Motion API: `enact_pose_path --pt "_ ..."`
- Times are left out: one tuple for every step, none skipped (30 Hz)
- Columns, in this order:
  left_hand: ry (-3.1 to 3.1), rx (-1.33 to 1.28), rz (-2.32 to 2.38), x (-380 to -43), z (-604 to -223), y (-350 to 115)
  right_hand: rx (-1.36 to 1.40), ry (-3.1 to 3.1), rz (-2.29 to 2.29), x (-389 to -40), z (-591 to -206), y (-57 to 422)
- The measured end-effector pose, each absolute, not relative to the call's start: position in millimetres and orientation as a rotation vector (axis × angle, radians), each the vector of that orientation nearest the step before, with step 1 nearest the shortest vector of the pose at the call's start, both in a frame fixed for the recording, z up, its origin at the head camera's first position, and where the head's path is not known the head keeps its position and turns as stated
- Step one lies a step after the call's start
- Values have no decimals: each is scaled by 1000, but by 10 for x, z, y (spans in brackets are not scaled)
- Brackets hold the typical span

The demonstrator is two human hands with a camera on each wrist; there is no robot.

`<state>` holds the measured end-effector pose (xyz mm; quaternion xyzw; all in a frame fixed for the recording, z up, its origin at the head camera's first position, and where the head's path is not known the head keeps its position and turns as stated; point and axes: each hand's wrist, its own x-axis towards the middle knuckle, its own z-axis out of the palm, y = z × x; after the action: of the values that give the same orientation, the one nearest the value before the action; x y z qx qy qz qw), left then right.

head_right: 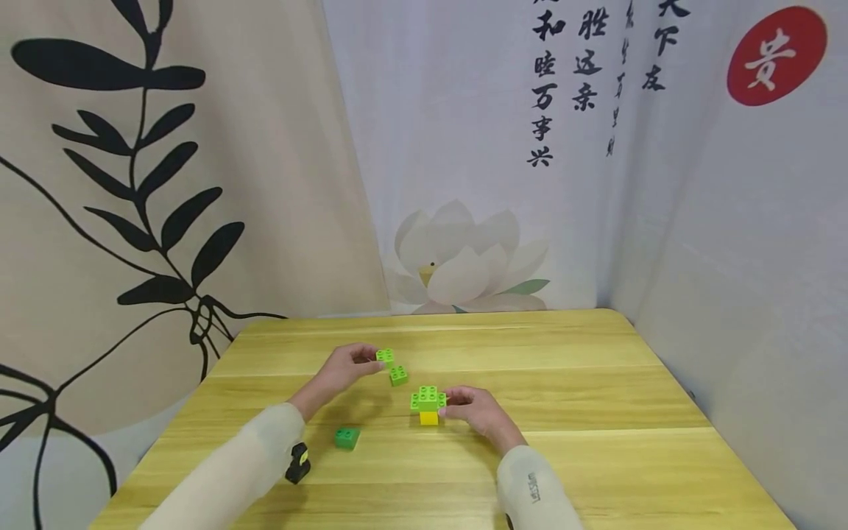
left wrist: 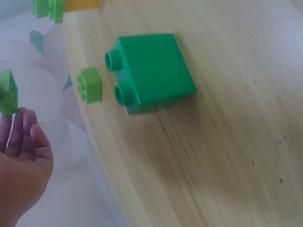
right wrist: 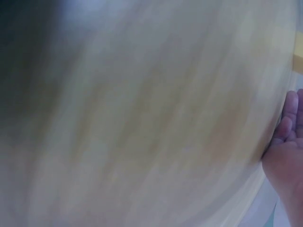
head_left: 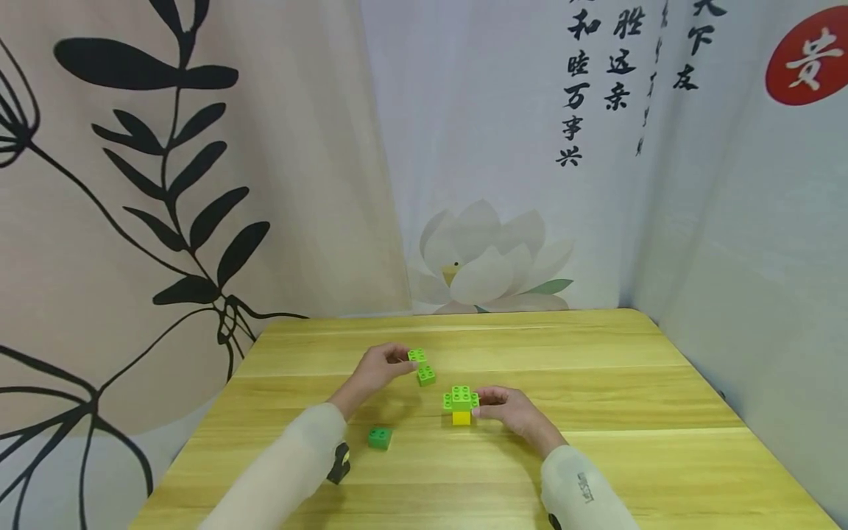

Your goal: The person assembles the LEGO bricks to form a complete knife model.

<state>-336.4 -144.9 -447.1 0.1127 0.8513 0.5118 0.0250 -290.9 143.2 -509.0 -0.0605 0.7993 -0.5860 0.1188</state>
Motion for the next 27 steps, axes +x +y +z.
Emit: enact_pose_path --pt "2630 365 1583 -3360 -4471 -1431 -178 2338 -1713 -2908 -5089 1434" --pt "2621 376 1590 -3356 -4469 -1412 -177 2337 -1713 -2909 -5090 1436" --pt "2613 382 1594 -3352 -4467 -1395 -178 2336 -1714 -2910 -5090 1438" --pt "2604 390 1600 -3348 -4465 -1379 -181 2335 -1714 -2910 -5090 1440" --pt "2600 398 1602 -3342 -4461 -1364 -184 2334 -1715 -2911 -5091 1441" --pt "2593 405 1608 -3337 -4456 -1348 -189 2333 -1715 -2909 -5089 1443" --pt "2589 412 1609 -3333 -4455 -1334 -192 2331 -1716 -2909 -5088 1444" --pt "2584 410 1610 -3330 -4451 -1318 -193 2330 -1716 -2909 -5087 1444" --pt "2583 414 1608 -3329 -4446 -1303 -194 2329 -1716 -2908 -5084 1445" --pt "2585 416 1601 -3328 -4445 -1287 -194 2329 -1716 -2907 -5082 1445" --pt "2584 416 1596 -3328 -4445 -1271 -193 2329 -1714 -2906 -5081 1446" --pt "2582 416 1591 -3324 -4442 -1255 -193 2330 -1712 -2905 -5079 1446" --pt "2579 415 1586 -3321 -4440 -1240 -192 2332 -1710 -2906 -5078 1445" --pt "2578 414 1581 -3320 -4439 -1226 -192 2332 -1708 -2905 -5076 1445" --pt "2576 416 1577 -3316 -4438 -1212 -193 2332 -1706 -2905 -5075 1446" --pt "2572 415 1573 -3309 -4436 -1196 -193 2332 -1705 -2905 -5076 1446" --pt "2563 413 1578 -3301 -4432 -1181 -194 2329 -1706 -2904 -5075 1447" --pt "2560 414 1577 -3292 -4427 -1165 -195 2328 -1706 -2904 -5075 1447" --pt "2559 415 1576 -3286 -4425 -1150 -195 2326 -1708 -2903 -5074 1447" --pt "2559 419 1575 -3280 -4423 -1137 -195 2323 -1709 -2901 -5073 1448" --pt "2558 424 1574 -3273 -4420 -1122 -195 2322 -1710 -2901 -5073 1448" --pt "2559 431 1573 -3268 -4420 -1108 -191 2320 -1712 -2900 -5073 1447" --pt "2561 445 1569 -3266 -4425 -1098 -190 2320 -1713 -2899 -5072 1447" --pt "2565 460 1564 -3263 -4432 -1089 -187 2320 -1713 -2899 -5071 1447" --pt "2569 472 1559 -3261 -4440 -1080 -185 2319 -1714 -2898 -5070 1447" --pt "2574 484 1554 -3260 -4449 -1071 -183 2318 -1715 -2899 -5069 1446" --pt "2575 492 1552 -3258 -4458 -1062 -182 2318 -1716 -2902 -5070 1445"
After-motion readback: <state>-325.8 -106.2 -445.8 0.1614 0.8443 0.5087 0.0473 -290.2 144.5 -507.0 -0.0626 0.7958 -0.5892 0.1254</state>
